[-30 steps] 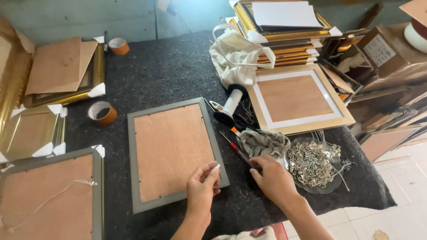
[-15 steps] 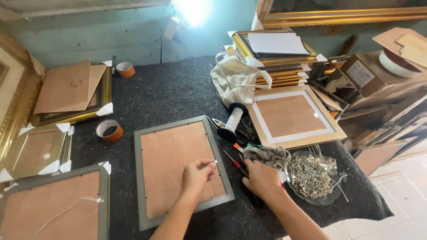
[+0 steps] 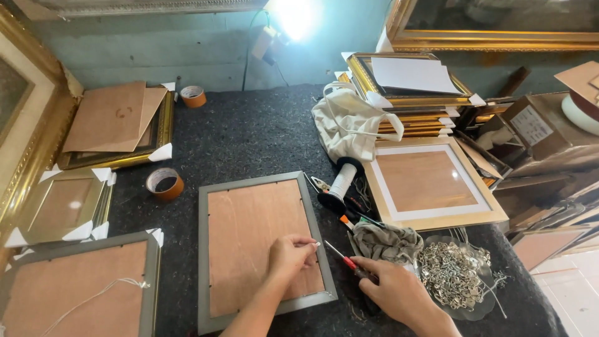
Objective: Assembling picture frames by placing backing material and securing it with metal points using a manual point driver.
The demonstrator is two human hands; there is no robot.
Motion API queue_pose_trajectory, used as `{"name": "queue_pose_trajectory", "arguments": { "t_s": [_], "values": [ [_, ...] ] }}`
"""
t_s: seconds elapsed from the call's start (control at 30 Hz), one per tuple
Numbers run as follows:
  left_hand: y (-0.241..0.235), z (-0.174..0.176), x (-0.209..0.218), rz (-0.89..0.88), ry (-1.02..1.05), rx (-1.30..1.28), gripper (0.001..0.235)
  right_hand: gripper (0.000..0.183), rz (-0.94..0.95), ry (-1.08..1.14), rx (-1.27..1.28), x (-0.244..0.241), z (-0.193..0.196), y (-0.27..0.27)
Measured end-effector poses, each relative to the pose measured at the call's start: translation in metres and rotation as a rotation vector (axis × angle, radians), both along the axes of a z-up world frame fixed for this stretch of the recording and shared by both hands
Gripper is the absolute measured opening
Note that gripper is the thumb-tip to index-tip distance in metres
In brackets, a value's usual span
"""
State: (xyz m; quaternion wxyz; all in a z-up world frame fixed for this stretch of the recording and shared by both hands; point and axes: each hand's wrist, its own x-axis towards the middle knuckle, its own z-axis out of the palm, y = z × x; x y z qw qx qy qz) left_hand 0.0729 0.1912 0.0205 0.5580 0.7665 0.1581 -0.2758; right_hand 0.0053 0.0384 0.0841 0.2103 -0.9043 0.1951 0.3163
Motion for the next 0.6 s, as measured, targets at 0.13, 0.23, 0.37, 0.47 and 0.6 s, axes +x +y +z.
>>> {"name": "queue_pose_trajectory", "arguments": {
  "t_s": [0.13,0.23,0.37,0.47,0.6],
  "values": [
    [-0.003,-0.006,0.003,0.027,0.007,0.017,0.014,0.048,0.095,0.012,-0.03,0.003,0.006,0.003],
    [-0.003,0.005,0.001,0.024,0.012,0.048,0.014,0.049,0.103,0.018,-0.064,0.005,0.012,0.006],
    [-0.003,-0.003,0.002,0.009,-0.02,0.061,0.013,0.049,0.151,0.008,-0.086,0.007,0.009,0.004],
    [-0.004,-0.007,0.002,0.015,-0.034,0.055,0.012,0.049,0.162,0.037,-0.079,0.008,0.009,0.004],
    [-0.003,-0.011,0.002,0.024,-0.058,0.039,0.013,0.048,0.21,-0.005,-0.118,0.008,0.005,0.003]
  ]
}}
